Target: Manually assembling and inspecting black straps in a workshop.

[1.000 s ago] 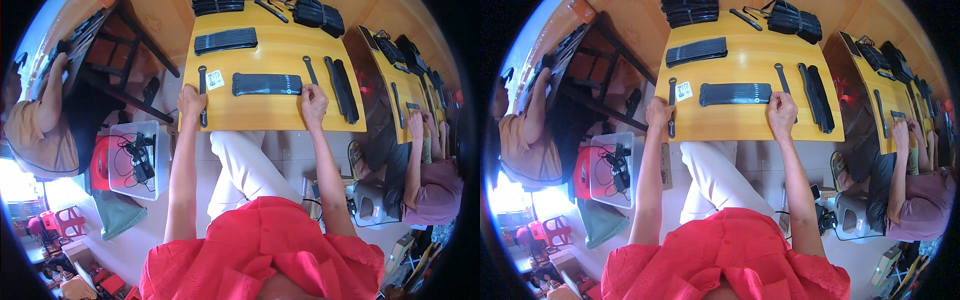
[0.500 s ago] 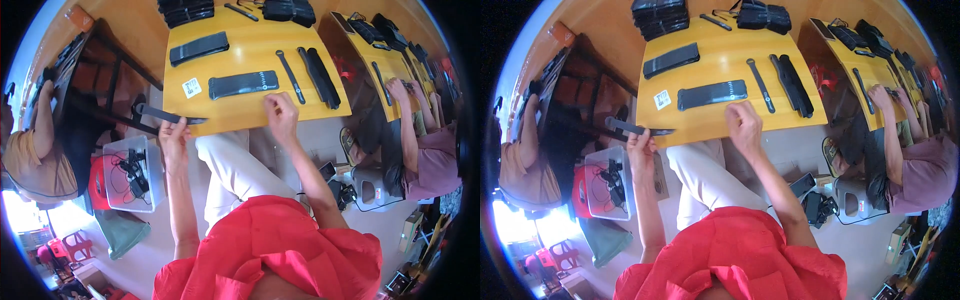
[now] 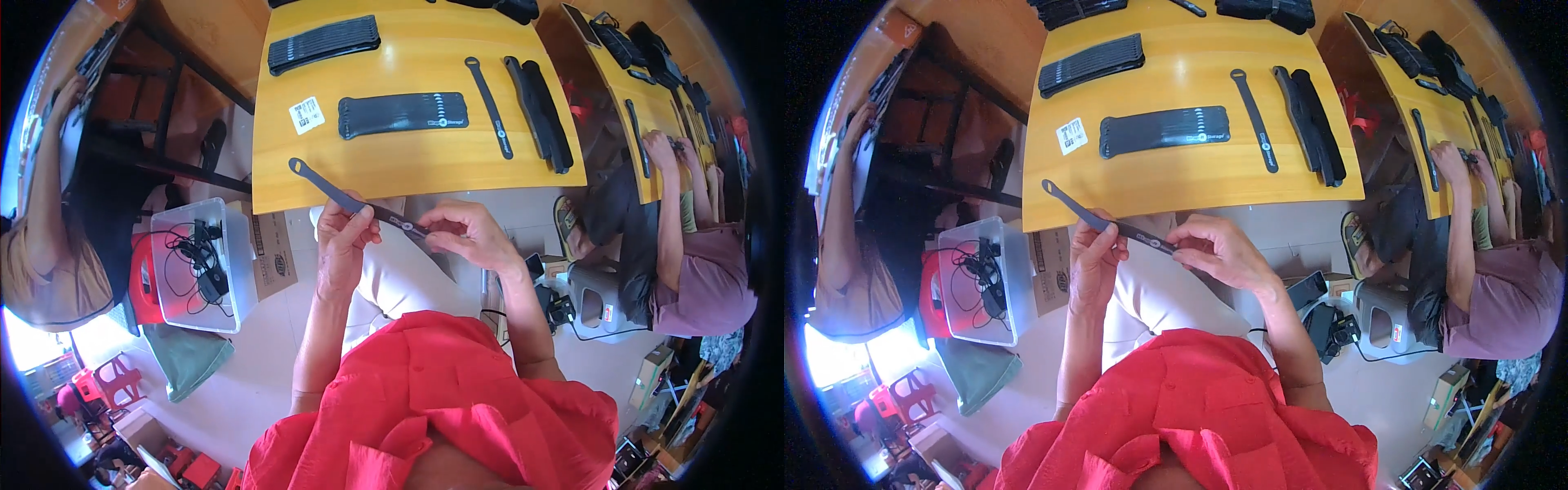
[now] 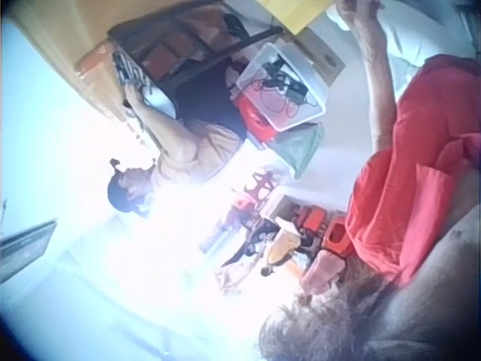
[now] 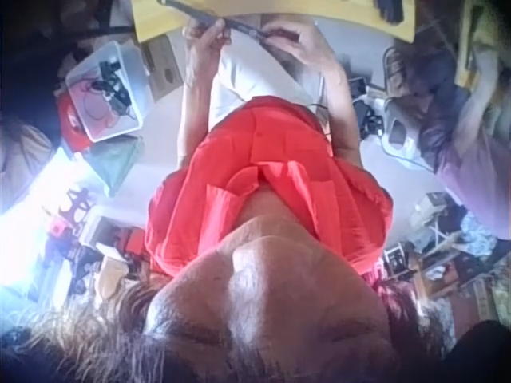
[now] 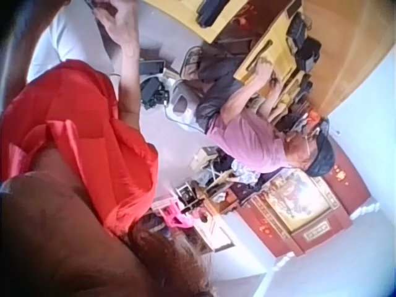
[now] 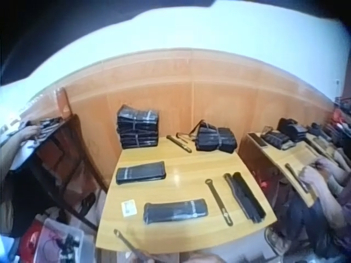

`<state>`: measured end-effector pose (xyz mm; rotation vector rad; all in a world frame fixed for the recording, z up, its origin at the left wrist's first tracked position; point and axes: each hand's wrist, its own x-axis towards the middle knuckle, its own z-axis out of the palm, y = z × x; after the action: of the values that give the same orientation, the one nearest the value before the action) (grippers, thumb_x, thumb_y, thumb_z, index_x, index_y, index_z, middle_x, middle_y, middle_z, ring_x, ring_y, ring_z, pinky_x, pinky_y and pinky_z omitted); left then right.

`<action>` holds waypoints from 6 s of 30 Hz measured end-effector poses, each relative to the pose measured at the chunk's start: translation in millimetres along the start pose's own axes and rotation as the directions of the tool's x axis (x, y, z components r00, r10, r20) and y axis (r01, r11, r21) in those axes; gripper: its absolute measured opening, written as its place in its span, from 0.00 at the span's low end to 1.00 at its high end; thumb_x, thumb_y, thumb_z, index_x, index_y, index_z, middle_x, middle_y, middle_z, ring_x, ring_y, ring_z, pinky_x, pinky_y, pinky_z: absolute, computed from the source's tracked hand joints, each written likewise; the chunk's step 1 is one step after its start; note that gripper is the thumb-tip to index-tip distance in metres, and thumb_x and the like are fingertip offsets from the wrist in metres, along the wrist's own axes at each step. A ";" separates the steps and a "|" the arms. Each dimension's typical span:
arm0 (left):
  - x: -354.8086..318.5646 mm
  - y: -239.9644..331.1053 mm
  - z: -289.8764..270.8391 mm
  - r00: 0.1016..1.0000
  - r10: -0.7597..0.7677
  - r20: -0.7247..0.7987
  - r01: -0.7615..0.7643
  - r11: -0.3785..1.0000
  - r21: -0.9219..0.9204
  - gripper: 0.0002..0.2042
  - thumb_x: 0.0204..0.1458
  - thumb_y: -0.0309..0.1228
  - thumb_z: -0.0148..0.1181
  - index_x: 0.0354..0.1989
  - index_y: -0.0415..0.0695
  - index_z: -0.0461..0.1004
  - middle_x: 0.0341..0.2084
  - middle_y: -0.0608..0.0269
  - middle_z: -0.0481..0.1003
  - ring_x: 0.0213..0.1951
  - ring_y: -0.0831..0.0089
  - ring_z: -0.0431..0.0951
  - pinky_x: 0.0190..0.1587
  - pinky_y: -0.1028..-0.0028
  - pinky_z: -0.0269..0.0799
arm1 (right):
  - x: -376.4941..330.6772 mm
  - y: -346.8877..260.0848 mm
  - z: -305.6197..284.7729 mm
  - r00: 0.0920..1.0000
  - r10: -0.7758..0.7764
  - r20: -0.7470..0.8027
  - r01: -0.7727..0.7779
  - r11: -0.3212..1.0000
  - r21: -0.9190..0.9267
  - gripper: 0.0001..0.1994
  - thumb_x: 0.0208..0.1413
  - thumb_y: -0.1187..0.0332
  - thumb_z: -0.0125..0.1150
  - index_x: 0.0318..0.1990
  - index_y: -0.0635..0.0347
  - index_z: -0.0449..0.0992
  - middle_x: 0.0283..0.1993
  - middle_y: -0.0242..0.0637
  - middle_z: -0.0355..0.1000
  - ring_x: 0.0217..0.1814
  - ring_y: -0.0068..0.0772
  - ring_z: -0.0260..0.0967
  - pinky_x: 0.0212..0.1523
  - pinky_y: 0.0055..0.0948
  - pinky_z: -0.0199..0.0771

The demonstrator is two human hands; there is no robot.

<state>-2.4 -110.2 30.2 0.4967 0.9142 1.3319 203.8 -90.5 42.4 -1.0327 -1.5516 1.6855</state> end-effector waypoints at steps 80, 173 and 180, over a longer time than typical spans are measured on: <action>116.1 -0.4 -11.7 0.860 0.478 -0.177 -0.149 0.567 0.810 0.04 0.49 0.21 0.58 0.33 0.35 0.74 0.25 0.68 0.73 0.28 0.85 0.70 0.33 0.86 0.65 | 87.9 43.8 -72.1 0.599 -0.068 -0.798 -0.062 0.989 -0.131 0.03 0.48 0.75 0.62 0.28 0.66 0.75 0.19 0.27 0.68 0.18 0.10 0.60 0.17 0.13 0.61; 121.0 1.5 -28.2 0.739 0.649 -0.179 -0.507 0.711 0.486 0.06 0.55 0.27 0.48 0.29 0.39 0.68 0.19 0.69 0.65 0.17 0.85 0.60 0.19 0.84 0.55 | 39.3 17.1 -92.5 0.590 -0.156 -0.792 -0.489 0.711 -0.505 0.07 0.43 0.73 0.58 0.32 0.62 0.74 0.33 0.47 0.73 0.38 0.47 0.72 0.38 0.37 0.70; 18.9 34.6 39.9 0.570 0.517 0.639 -0.785 0.111 0.610 0.19 0.46 0.29 0.61 0.47 0.37 0.68 0.33 0.56 0.74 0.29 0.64 0.76 0.34 0.71 0.71 | -15.3 -49.4 9.9 0.976 -0.219 0.014 0.170 0.711 -0.682 0.08 0.45 0.74 0.57 0.35 0.60 0.74 0.34 0.45 0.73 0.37 0.49 0.70 0.37 0.38 0.70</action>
<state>8.1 -77.4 74.5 2.1320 1.1446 1.4086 199.7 -102.7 93.5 -1.1942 -2.2183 0.9062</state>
